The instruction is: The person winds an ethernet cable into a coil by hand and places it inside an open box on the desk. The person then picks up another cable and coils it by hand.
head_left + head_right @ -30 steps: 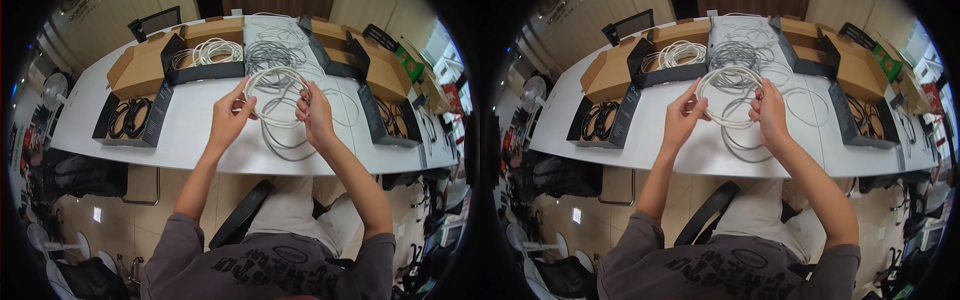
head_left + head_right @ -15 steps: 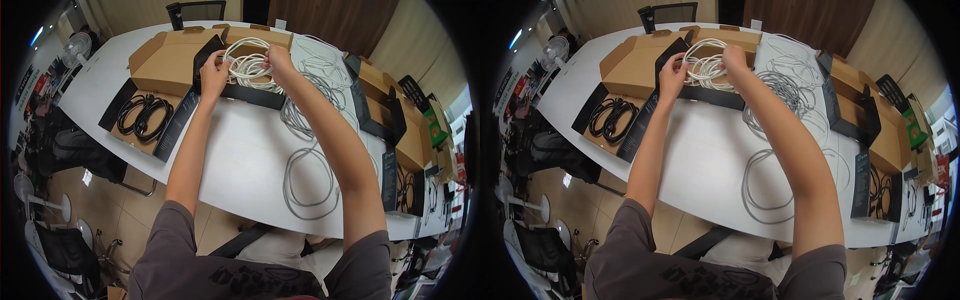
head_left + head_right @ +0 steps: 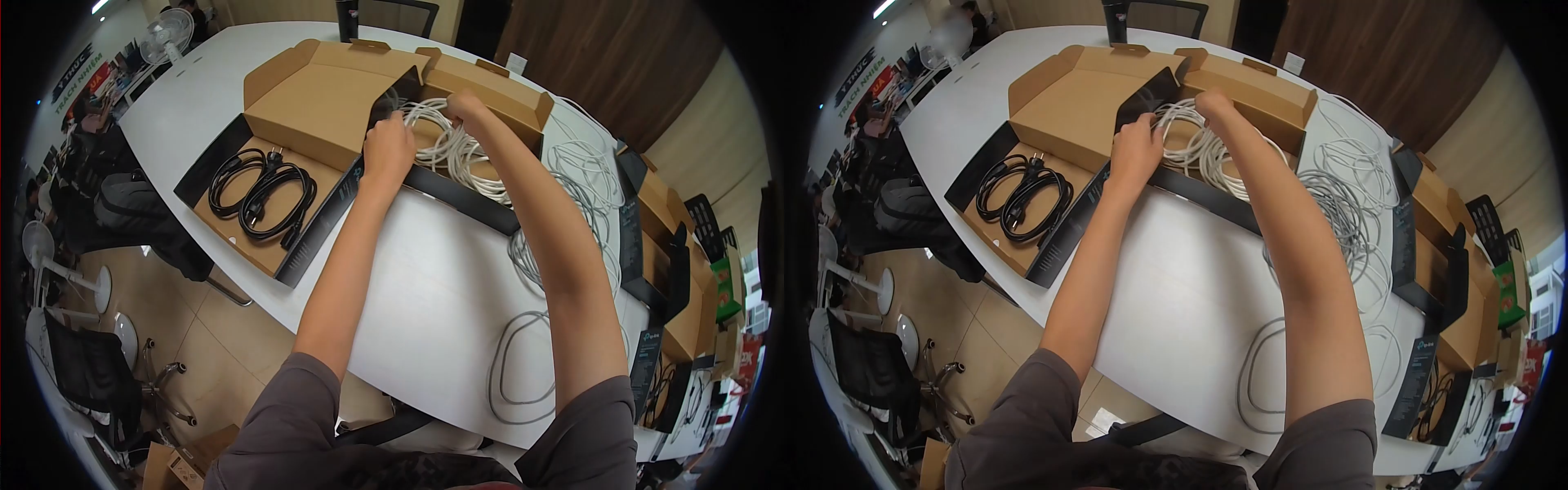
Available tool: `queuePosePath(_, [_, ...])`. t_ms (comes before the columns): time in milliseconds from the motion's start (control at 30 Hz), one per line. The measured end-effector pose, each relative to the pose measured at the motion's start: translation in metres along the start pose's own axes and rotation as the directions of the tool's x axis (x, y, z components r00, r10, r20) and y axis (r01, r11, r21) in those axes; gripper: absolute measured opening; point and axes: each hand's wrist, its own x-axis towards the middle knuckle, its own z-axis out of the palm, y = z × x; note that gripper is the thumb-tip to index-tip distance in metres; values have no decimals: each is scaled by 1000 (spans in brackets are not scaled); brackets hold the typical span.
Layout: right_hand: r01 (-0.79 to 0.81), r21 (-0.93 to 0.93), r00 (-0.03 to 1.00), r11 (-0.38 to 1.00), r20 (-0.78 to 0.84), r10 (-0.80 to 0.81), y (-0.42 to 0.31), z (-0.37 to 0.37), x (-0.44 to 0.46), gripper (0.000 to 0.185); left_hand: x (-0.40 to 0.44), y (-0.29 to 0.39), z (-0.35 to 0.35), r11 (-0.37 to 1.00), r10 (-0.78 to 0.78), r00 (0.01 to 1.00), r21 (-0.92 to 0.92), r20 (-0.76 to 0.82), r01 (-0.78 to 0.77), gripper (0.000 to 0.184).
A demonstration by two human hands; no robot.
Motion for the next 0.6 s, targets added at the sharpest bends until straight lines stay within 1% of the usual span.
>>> queuePosePath(67, [12,-10,999,1000,-51,-13,-7,20,7,24,0,2,-6,999,-21,999,26,43,19,27])
queuePosePath(100, [15,-16,997,1000,-77,-16,-6,30,12,26,-2,3,-6,1000,-7,999,28,47,6,27])
queuePosePath(167, [192,-138,972,972,-109,-208,2,41,20,26,-4,3,-8,999,24,998,33,58,-26,28])
queuePosePath(233, [353,-261,910,898,-125,-394,2,44,12,27,-3,0,-6,999,24,997,37,70,-26,28])
queuePosePath(267, [322,-491,905,809,-91,-415,7,45,4,27,-2,-1,-6,999,36,997,29,71,-38,28])
queuePosePath(300, [307,-537,908,786,-84,-411,8,46,-1,29,-2,-1,-7,999,49,996,18,73,-50,28])
queuePosePath(367, [271,-630,913,727,-70,-401,8,43,-9,34,-3,1,-9,999,24,995,25,99,-26,28])
queuePosePath(467, [306,-685,800,661,-191,-569,7,38,-21,40,-2,8,-11,1000,18,993,-9,113,-18,28])
queuePosePath(533, [455,-613,713,646,-184,-677,3,25,-33,41,-1,15,-11,998,62,992,-30,106,-59,27])
queuePosePath(600, [562,-605,602,565,-169,-780,-1,6,-52,37,-1,32,-17,987,132,986,-101,105,-121,26])
